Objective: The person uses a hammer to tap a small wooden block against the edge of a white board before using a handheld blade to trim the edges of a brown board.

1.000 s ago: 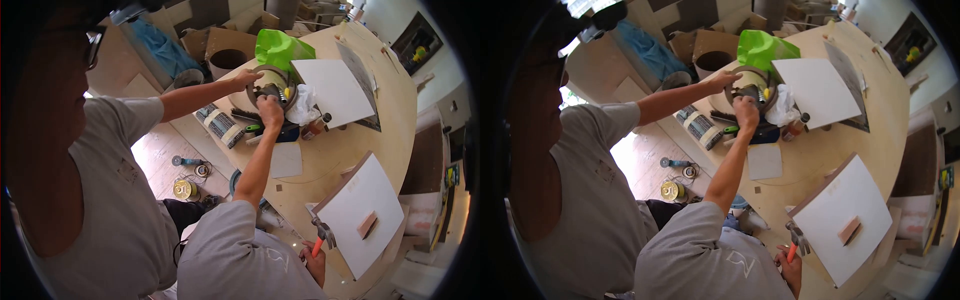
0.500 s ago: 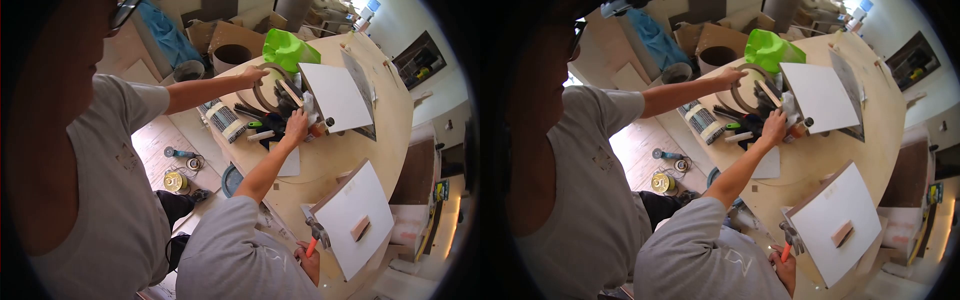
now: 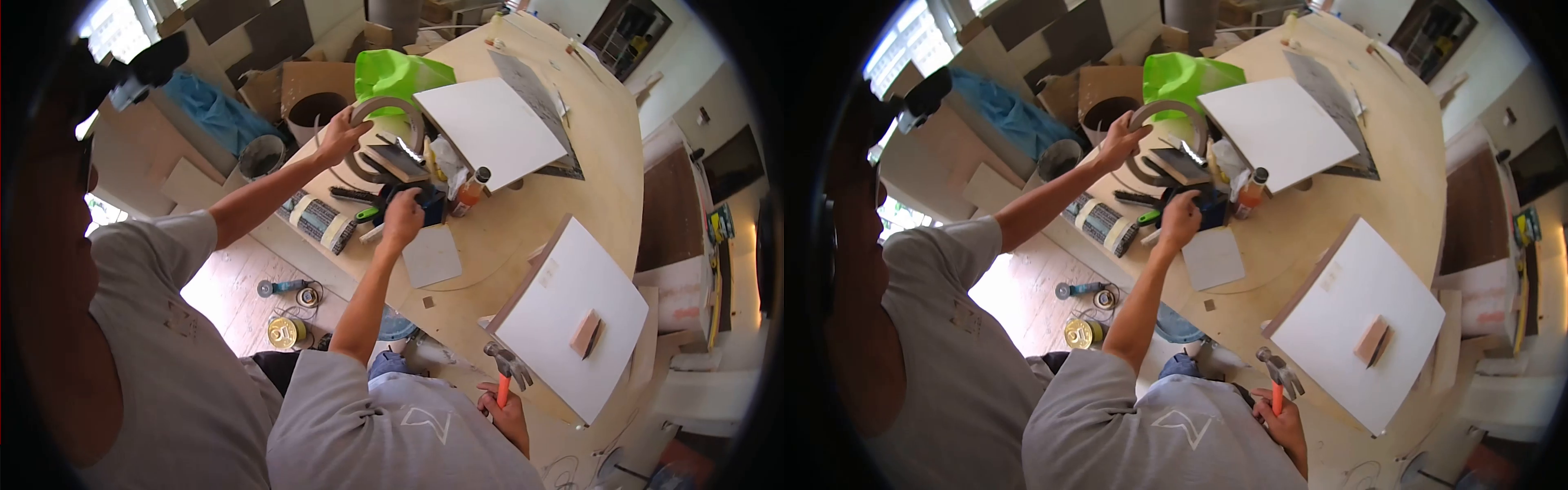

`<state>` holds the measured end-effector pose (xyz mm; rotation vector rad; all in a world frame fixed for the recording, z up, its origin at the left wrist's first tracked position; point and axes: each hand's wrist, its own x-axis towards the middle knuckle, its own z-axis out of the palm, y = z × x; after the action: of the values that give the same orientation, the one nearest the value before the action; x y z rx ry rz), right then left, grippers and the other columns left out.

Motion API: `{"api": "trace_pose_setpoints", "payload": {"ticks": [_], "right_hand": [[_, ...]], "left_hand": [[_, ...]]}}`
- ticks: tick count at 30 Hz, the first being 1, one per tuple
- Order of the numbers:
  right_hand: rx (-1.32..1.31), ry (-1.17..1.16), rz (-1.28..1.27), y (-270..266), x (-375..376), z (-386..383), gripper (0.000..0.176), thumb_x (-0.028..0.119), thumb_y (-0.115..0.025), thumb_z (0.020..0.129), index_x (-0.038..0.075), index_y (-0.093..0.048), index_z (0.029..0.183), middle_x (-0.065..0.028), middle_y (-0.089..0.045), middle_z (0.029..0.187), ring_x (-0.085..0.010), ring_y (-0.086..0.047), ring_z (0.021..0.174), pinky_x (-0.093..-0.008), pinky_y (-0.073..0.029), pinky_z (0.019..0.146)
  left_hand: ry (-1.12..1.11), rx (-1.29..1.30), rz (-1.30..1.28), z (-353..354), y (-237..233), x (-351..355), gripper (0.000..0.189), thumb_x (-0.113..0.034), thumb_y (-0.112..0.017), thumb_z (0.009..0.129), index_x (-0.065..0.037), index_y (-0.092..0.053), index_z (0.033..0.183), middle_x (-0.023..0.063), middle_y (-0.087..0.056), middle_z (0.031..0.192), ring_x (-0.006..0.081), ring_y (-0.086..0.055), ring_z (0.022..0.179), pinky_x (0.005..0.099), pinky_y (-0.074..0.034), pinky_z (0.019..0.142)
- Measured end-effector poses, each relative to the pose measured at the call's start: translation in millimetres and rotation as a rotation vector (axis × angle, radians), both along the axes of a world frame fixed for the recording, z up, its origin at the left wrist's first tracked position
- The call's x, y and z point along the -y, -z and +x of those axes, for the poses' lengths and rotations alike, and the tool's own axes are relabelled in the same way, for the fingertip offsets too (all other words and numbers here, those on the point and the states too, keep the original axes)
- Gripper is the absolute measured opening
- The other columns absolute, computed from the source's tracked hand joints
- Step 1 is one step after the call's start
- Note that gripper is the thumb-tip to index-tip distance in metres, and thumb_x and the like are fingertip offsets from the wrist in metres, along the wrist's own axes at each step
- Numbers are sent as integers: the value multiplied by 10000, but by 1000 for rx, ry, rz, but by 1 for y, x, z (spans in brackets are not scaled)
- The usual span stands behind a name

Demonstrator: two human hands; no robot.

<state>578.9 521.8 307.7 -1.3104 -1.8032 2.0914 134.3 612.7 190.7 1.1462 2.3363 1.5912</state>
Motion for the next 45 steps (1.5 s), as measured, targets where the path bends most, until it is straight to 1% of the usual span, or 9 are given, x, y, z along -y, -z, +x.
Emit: {"api": "trace_pose_setpoints", "payload": {"ticks": [2,4,9,14,18,22,26,36,45], "right_hand": [[-3,6,4,0,1,1,276,69,-567,947,-17,-614,1205,-55,-641,798,-106,-584,701,-248,-496,663],[-16,23,10,1,2,1,275,71,-567,949,-11,-615,1207,-52,-641,799,-105,-584,702,-247,-497,667],[-18,39,2,4,5,3,272,71,-563,952,-5,-619,1207,-47,-639,794,-100,-583,702,-247,-496,667],[-13,47,1,8,6,4,271,69,-559,956,-7,-617,1209,-50,-635,775,-102,-584,702,-243,-489,664],[-43,71,-12,6,9,3,272,63,-555,955,-15,-612,1208,-55,-627,759,-110,-585,700,-241,-486,660],[-32,88,-10,2,9,-1,263,54,-551,953,-29,-609,1195,-62,-622,750,-116,-577,681,-248,-483,649],[-75,135,-40,6,7,-3,255,52,-559,950,-51,-599,1180,-68,-621,746,-119,-564,662,-256,-475,639],[-73,145,-27,5,7,-2,261,66,-571,952,-50,-598,1184,-61,-622,748,-115,-560,666,-252,-469,636],[-83,140,-65,15,5,2,253,57,-567,950,-34,-608,1182,-59,-615,726,-112,-554,634,-247,-462,605]], "left_hand": [[-137,102,67,-8,-2,7,329,-127,-673,844,8,-630,1141,107,-610,766,213,-582,660,353,-488,625],[-302,416,188,-33,30,-3,410,-219,-675,879,100,-600,1125,131,-632,814,212,-597,684,347,-491,647],[-371,706,205,-55,4,-34,693,-396,-750,807,152,-530,1169,272,-637,1116,386,-610,1094,416,-446,952],[-462,603,-152,-85,27,-57,667,-349,-747,812,99,-483,1230,281,-635,1113,406,-624,1046,447,-513,873],[-580,350,-181,-49,-27,-54,606,-273,-744,800,94,-491,1211,318,-625,1109,461,-615,1039,484,-498,902],[-438,120,19,-18,-47,-51,527,-214,-706,833,57,-455,1210,318,-643,997,478,-626,962,507,-506,843],[-211,307,47,27,-108,-35,535,-199,-718,829,27,-457,1237,312,-637,1030,479,-616,970,496,-500,820],[141,-114,-103,10,-40,15,560,-161,-711,811,-6,-452,1282,269,-626,1060,466,-577,1009,495,-472,843],[170,105,-83,-60,-38,9,374,-178,-657,879,-18,-576,1208,220,-661,968,390,-623,884,423,-476,784]]}}
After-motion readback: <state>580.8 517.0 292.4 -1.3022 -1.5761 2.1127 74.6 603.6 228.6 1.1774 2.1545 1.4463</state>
